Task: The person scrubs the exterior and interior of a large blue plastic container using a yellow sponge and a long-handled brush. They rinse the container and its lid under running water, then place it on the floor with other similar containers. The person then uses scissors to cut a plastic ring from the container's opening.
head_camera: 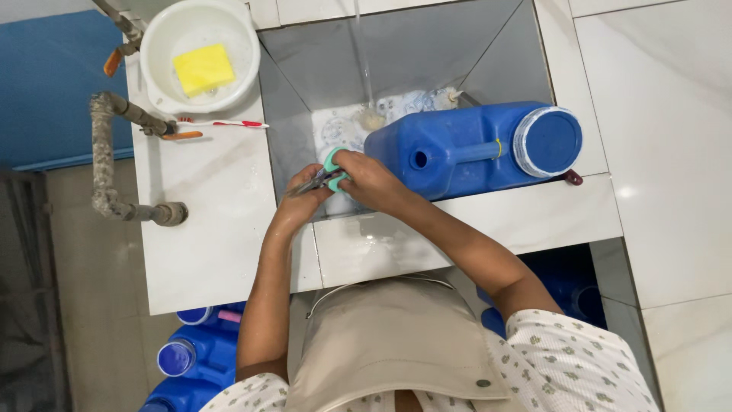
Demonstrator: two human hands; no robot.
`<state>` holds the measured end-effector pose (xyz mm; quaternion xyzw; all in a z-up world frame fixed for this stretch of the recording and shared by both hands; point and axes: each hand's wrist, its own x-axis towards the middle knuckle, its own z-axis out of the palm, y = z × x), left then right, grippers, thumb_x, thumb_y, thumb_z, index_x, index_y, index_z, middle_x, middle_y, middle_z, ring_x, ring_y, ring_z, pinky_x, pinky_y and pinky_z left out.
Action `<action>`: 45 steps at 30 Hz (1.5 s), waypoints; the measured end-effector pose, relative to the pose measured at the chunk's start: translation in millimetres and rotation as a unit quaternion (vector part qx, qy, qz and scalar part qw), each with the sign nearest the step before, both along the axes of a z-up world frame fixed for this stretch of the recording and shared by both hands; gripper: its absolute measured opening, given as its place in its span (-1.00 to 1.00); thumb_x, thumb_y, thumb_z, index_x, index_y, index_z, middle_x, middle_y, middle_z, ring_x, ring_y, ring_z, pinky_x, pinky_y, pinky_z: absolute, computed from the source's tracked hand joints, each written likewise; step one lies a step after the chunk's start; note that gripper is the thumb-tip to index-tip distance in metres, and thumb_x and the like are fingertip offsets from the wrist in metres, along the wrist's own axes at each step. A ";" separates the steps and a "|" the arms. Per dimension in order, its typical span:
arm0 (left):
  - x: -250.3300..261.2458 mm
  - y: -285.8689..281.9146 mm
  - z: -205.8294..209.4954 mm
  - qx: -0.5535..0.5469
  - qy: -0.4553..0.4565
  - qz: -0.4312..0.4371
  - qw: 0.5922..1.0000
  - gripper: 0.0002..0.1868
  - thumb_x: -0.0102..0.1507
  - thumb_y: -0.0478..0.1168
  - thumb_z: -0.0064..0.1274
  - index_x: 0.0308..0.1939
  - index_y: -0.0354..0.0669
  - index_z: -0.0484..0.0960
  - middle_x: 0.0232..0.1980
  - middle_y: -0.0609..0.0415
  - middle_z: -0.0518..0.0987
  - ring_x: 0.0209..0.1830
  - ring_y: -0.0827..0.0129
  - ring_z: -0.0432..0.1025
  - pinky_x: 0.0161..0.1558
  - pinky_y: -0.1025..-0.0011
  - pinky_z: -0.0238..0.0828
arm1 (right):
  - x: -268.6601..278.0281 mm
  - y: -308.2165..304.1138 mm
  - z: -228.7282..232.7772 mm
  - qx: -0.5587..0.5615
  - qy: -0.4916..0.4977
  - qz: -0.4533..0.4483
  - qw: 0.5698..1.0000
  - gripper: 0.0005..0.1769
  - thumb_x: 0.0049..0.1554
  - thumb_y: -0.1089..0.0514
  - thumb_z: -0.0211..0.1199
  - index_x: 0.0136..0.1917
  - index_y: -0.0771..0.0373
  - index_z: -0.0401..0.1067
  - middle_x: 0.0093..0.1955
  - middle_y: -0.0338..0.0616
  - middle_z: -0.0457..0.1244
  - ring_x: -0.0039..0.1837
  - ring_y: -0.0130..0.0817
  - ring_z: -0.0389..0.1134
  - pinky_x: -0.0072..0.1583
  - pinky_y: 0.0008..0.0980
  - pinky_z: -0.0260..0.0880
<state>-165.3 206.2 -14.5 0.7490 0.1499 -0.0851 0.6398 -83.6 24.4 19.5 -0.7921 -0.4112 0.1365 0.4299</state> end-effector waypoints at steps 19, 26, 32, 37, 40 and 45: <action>2.9 -35.9 29.2 0.329 -0.294 0.115 0.890 -0.76 0.24 -0.46 0.13 -0.01 -0.30 0.59 0.05 -0.21 0.60 0.09 -0.03 0.46 0.10 0.14 0.37 | -0.6 16.4 -2.0 0.159 -0.041 -0.130 0.978 -0.71 0.04 0.45 0.25 0.01 0.34 0.27 -0.13 0.01 0.27 -0.06 -0.10 0.36 -0.03 -0.17 0.37; 7.5 -35.1 2.7 0.176 -0.282 0.136 0.933 -0.73 0.24 -0.34 0.24 -0.06 -0.34 0.50 -0.01 -0.17 0.51 0.05 0.04 0.41 0.11 0.22 0.33 | 40.9 25.7 -56.0 0.322 0.319 -0.158 0.877 -0.82 0.17 0.44 0.23 0.02 0.34 0.31 -0.09 -0.20 0.29 -0.06 -0.49 0.27 -0.03 -0.45 0.29; 13.8 -34.1 8.8 0.341 -0.264 0.070 0.900 -0.68 0.08 -0.27 0.33 -0.13 -0.24 0.61 -0.07 -0.06 0.62 0.06 0.08 0.42 0.13 0.13 0.20 | 35.0 15.5 -46.2 0.241 0.147 -0.140 0.949 -0.72 0.04 0.46 0.20 0.04 0.36 0.34 -0.10 -0.20 0.27 -0.06 -0.57 0.29 -0.01 -0.55 0.35; 29.1 -29.3 12.6 0.096 -0.307 0.083 0.943 -0.74 0.25 -0.22 0.30 -0.12 -0.25 0.56 0.05 -0.05 0.58 0.16 0.20 0.45 0.22 0.24 0.37 | 109.6 13.8 -64.4 0.312 0.345 -0.247 0.850 -0.85 0.07 0.45 0.20 -0.07 0.39 0.33 -0.23 -0.14 0.29 -0.23 -0.40 0.39 -0.13 -0.42 0.51; 41.1 -31.3 -5.0 -0.323 -0.187 0.048 0.926 -0.70 0.33 -0.21 0.25 0.02 -0.21 0.49 0.07 -0.08 0.62 0.15 0.27 0.47 0.29 0.28 0.40 | 133.9 9.6 -69.4 0.276 0.269 -0.251 0.888 -0.89 0.12 0.40 0.21 -0.04 0.38 0.36 -0.23 -0.13 0.33 -0.22 -0.40 0.41 -0.13 -0.42 0.48; 62.7 -42.5 -21.7 -0.564 -0.122 0.140 0.804 -0.62 0.37 -0.06 0.07 0.09 -0.30 0.48 -0.11 -0.13 0.56 -0.15 0.17 0.56 -0.01 0.20 0.57 | 144.8 6.5 -58.7 0.145 -0.011 -0.346 0.927 -0.79 0.13 0.28 0.38 -0.04 0.37 0.37 -0.25 0.00 0.35 -0.22 -0.18 0.41 -0.12 -0.22 0.42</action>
